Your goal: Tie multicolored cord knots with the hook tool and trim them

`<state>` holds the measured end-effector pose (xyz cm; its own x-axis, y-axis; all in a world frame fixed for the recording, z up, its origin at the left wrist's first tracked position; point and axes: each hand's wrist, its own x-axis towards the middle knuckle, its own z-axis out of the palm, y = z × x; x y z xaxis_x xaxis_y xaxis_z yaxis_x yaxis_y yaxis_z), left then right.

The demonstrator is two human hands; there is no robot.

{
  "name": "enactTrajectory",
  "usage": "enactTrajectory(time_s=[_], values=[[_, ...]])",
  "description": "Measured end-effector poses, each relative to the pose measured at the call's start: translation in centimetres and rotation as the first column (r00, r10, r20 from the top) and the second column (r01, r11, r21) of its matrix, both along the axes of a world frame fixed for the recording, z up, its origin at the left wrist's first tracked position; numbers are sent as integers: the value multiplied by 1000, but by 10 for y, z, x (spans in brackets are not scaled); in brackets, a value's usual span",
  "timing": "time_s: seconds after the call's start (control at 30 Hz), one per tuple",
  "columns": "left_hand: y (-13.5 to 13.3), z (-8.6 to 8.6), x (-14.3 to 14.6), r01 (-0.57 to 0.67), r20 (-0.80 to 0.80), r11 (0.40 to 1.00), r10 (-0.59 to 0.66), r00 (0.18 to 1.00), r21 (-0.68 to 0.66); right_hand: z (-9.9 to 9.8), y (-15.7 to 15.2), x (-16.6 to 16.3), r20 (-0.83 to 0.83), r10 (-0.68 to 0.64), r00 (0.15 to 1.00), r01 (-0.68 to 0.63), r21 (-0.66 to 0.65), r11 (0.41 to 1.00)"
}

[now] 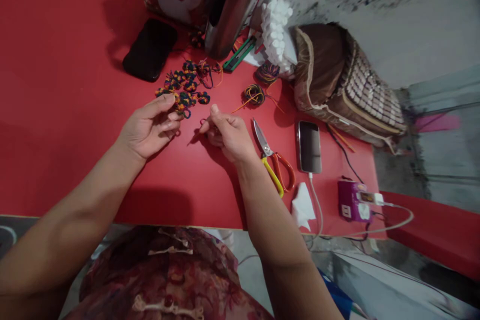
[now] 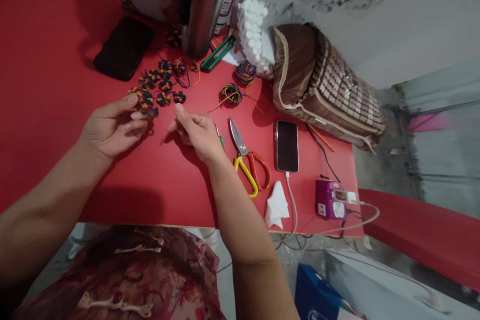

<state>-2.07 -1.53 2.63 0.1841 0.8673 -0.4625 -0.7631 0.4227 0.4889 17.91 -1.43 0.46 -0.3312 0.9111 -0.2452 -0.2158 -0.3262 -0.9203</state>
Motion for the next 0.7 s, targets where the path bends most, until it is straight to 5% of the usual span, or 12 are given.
enactTrajectory(time_s=[0.13, 0.4, 0.7], values=[[-4, 4, 7, 33, -67, 999, -32, 997, 9, -1, 1, -3, -57, -152, 987, 155, 46, 987], [-9, -11, 7, 181, -124, 974, -164, 979, 138, 8, -3, -4, -153, -31, 988, 20, -77, 997], [-9, -13, 2, 363, 9, 926, -366, 931, 105, 12, -5, -7, -89, -106, 990, 93, -148, 985]])
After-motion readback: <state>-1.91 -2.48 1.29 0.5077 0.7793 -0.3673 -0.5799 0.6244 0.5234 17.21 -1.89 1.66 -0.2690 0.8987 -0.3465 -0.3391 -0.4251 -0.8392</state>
